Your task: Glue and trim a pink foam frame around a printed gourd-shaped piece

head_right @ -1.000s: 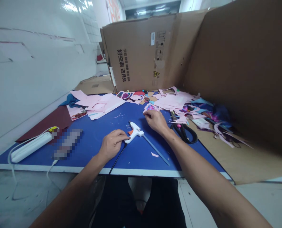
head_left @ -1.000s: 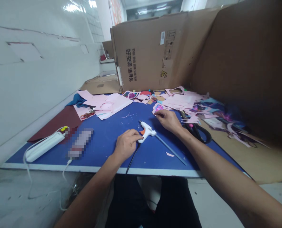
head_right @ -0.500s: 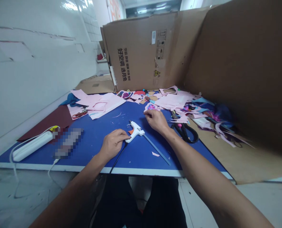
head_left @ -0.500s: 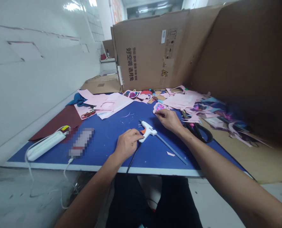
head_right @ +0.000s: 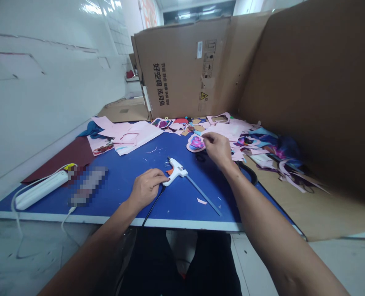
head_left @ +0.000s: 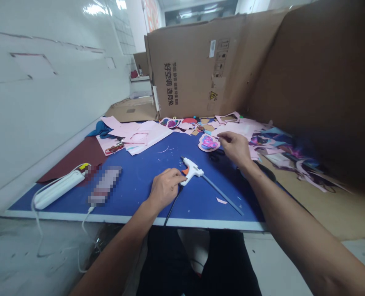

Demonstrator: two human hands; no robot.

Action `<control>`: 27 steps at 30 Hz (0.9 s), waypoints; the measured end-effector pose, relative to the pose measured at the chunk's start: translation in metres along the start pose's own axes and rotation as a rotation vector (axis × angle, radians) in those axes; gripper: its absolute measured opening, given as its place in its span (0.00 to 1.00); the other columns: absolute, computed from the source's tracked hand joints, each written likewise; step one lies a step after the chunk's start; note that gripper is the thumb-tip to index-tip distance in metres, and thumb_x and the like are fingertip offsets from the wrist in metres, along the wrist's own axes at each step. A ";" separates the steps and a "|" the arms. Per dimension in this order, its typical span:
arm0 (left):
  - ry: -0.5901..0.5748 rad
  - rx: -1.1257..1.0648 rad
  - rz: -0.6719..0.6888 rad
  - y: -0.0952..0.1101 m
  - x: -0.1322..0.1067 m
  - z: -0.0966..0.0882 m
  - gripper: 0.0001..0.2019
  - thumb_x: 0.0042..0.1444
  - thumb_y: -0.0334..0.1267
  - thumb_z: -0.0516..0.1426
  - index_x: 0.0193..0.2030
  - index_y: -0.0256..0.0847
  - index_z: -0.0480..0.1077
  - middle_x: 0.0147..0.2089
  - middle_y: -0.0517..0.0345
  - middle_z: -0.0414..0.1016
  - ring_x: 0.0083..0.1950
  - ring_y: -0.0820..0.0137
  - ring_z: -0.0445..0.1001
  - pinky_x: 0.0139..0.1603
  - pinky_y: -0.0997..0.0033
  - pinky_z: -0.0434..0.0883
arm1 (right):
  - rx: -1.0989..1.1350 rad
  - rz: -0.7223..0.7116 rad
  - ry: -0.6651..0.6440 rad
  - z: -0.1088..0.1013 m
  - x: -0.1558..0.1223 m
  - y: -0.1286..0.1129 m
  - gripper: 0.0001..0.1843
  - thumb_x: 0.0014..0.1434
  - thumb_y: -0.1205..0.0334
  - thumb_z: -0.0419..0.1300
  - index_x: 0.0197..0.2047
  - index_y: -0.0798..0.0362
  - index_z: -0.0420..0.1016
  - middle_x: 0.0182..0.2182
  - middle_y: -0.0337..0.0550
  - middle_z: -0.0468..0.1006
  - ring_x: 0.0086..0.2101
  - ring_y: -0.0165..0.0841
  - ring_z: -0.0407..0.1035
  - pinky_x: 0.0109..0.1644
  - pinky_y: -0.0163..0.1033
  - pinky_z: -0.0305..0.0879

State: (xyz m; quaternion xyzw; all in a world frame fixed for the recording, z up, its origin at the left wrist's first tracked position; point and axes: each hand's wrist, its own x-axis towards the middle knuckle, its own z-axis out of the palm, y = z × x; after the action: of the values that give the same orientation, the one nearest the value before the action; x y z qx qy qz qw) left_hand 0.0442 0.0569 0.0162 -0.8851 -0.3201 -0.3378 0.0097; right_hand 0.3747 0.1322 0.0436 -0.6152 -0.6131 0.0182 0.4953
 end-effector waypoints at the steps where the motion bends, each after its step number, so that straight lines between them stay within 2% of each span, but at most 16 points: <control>1: -0.003 0.003 0.001 0.000 0.000 0.000 0.24 0.62 0.18 0.52 0.47 0.46 0.86 0.47 0.55 0.86 0.46 0.66 0.82 0.42 0.66 0.76 | 0.016 0.031 0.032 -0.003 0.003 0.004 0.16 0.64 0.61 0.62 0.48 0.52 0.90 0.44 0.49 0.91 0.43 0.46 0.84 0.53 0.48 0.78; 4: -0.002 0.007 0.011 0.000 0.000 0.000 0.23 0.63 0.18 0.52 0.47 0.46 0.85 0.47 0.55 0.86 0.45 0.66 0.81 0.42 0.66 0.76 | 0.043 0.106 0.094 -0.009 0.009 0.016 0.16 0.62 0.60 0.63 0.48 0.52 0.90 0.42 0.49 0.91 0.41 0.45 0.84 0.51 0.47 0.78; 8: 0.005 0.021 0.019 0.001 0.000 0.000 0.23 0.63 0.18 0.53 0.46 0.46 0.85 0.46 0.55 0.86 0.44 0.66 0.81 0.41 0.67 0.76 | 0.047 0.183 0.117 -0.012 0.012 0.024 0.16 0.60 0.61 0.63 0.47 0.53 0.90 0.39 0.49 0.91 0.38 0.44 0.83 0.47 0.46 0.78; 16: -0.020 0.056 0.047 0.004 0.001 -0.002 0.21 0.65 0.20 0.53 0.46 0.45 0.85 0.44 0.55 0.86 0.43 0.67 0.80 0.40 0.67 0.74 | 0.025 0.183 0.096 -0.012 0.011 0.026 0.15 0.60 0.61 0.64 0.47 0.52 0.90 0.40 0.50 0.91 0.40 0.45 0.83 0.47 0.45 0.77; 21: -0.028 0.064 0.047 0.005 0.002 -0.002 0.20 0.65 0.20 0.54 0.42 0.45 0.84 0.43 0.55 0.85 0.43 0.67 0.80 0.39 0.67 0.74 | 0.002 0.177 0.078 -0.010 0.012 0.033 0.15 0.61 0.62 0.64 0.48 0.52 0.90 0.41 0.50 0.91 0.40 0.45 0.83 0.49 0.45 0.76; 27: -0.011 0.065 0.051 0.006 0.001 -0.002 0.20 0.63 0.19 0.54 0.43 0.44 0.84 0.44 0.55 0.86 0.42 0.66 0.80 0.39 0.66 0.73 | -0.036 0.201 0.038 -0.003 0.011 0.043 0.17 0.61 0.61 0.63 0.49 0.53 0.90 0.40 0.50 0.90 0.39 0.44 0.82 0.48 0.46 0.76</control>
State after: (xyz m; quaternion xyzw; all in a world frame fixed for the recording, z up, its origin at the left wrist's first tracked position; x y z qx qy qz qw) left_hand 0.0473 0.0521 0.0195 -0.8940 -0.3084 -0.3220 0.0452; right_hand 0.4116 0.1495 0.0246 -0.6826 -0.5389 0.0452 0.4915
